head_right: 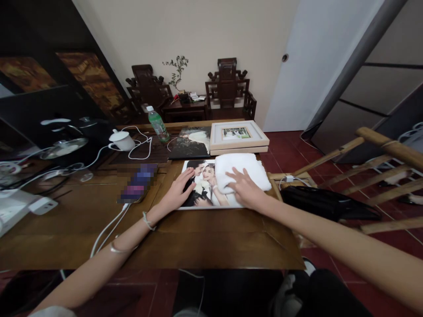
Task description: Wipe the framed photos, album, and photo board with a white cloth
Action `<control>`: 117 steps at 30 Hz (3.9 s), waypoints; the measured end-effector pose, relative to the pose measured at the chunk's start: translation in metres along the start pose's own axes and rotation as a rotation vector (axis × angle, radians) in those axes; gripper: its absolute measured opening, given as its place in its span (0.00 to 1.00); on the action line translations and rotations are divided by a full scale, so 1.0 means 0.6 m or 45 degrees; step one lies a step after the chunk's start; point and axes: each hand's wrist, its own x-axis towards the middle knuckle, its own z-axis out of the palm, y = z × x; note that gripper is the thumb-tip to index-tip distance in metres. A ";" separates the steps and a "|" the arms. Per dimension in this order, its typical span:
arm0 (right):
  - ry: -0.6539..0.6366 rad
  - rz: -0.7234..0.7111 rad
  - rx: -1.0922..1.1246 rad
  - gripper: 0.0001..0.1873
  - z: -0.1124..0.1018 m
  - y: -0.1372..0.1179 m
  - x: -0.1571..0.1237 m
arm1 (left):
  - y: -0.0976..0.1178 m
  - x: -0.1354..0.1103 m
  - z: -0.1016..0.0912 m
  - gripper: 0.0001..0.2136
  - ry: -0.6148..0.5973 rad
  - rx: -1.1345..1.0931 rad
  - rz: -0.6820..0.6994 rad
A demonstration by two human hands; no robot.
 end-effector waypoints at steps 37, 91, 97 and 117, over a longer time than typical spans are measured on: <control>-0.107 0.040 0.101 0.26 -0.033 -0.001 0.013 | -0.001 -0.001 -0.001 0.22 -0.020 0.023 0.011; -0.165 0.035 0.226 0.23 -0.049 -0.060 0.098 | 0.021 -0.001 -0.009 0.22 -0.059 0.051 -0.104; -0.176 -0.023 0.231 0.18 -0.054 0.006 0.184 | 0.020 -0.003 -0.010 0.21 -0.029 0.026 -0.075; -0.384 -0.074 0.237 0.21 -0.048 -0.171 -0.044 | 0.019 -0.003 -0.009 0.22 -0.051 0.014 -0.098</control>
